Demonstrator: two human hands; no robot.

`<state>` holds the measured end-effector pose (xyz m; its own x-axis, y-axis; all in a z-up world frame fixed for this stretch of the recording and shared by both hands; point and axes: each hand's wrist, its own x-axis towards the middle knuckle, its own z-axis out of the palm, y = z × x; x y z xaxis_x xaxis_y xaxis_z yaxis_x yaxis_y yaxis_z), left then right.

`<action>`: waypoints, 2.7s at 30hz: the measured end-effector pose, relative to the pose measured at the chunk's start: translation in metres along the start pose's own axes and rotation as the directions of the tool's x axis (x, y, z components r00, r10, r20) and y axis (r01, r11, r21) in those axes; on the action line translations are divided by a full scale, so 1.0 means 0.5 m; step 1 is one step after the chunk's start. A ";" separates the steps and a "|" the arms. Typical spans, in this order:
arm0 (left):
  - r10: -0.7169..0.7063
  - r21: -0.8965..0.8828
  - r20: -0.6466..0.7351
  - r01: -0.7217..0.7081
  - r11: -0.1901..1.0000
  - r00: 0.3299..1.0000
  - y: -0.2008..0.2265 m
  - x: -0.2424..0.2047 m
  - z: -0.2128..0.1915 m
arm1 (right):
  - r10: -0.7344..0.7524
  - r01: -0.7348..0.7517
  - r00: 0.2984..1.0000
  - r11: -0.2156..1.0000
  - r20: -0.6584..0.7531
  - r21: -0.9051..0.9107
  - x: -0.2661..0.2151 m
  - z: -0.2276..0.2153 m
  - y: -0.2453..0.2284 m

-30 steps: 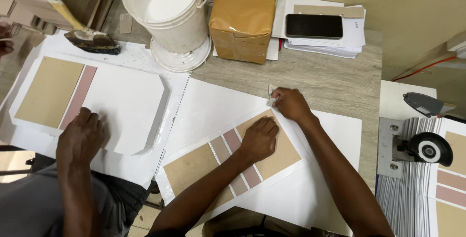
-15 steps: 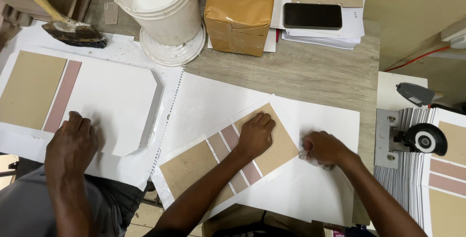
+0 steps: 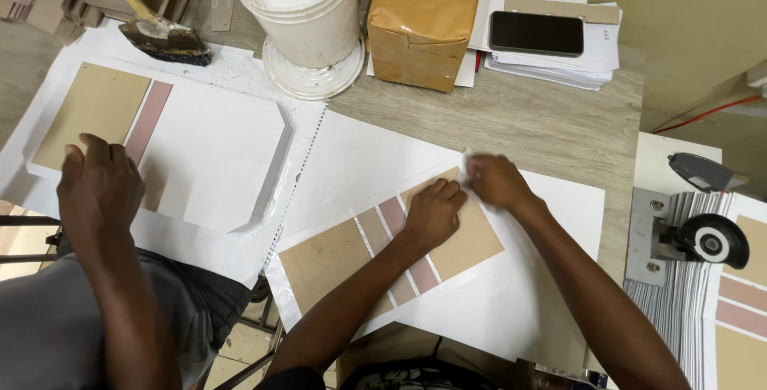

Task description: The person applies glue to a white book cover using a brush, then places a patterned paper sheet onto the cover and smooths it down with a cloth. They repeat this process for multiple book covers, handling the materials and tools to assemble the items.

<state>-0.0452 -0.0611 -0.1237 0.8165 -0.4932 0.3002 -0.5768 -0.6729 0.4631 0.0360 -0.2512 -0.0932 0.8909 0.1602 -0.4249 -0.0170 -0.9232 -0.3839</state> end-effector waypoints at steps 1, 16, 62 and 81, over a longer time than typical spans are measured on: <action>0.007 0.003 0.002 -0.007 1.000 1.000 -0.001 -0.008 0.003 | 0.002 -0.002 1.000 1.000 -0.006 0.005 -0.074 0.004 0.009; -0.737 -0.001 -0.410 0.807 0.590 0.538 -0.033 -0.416 -0.223 | 0.443 -0.338 0.895 0.740 -0.044 0.582 -0.359 -0.003 0.158; 0.199 0.199 0.381 -0.291 0.936 0.903 0.351 0.221 -0.485 | 0.153 0.453 0.806 0.462 -0.572 0.762 -0.374 -0.006 -0.073; 0.257 0.268 0.633 -0.518 0.812 0.730 0.404 0.199 -0.379 | 0.489 0.386 0.781 0.112 -0.389 0.916 -0.481 0.038 -0.178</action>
<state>-0.0755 -0.1414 0.1578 0.4314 -0.8819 -0.1902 -0.8986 -0.4388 -0.0033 -0.1856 -0.2011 0.0276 0.8637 -0.4624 -0.2003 -0.0732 0.2781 -0.9578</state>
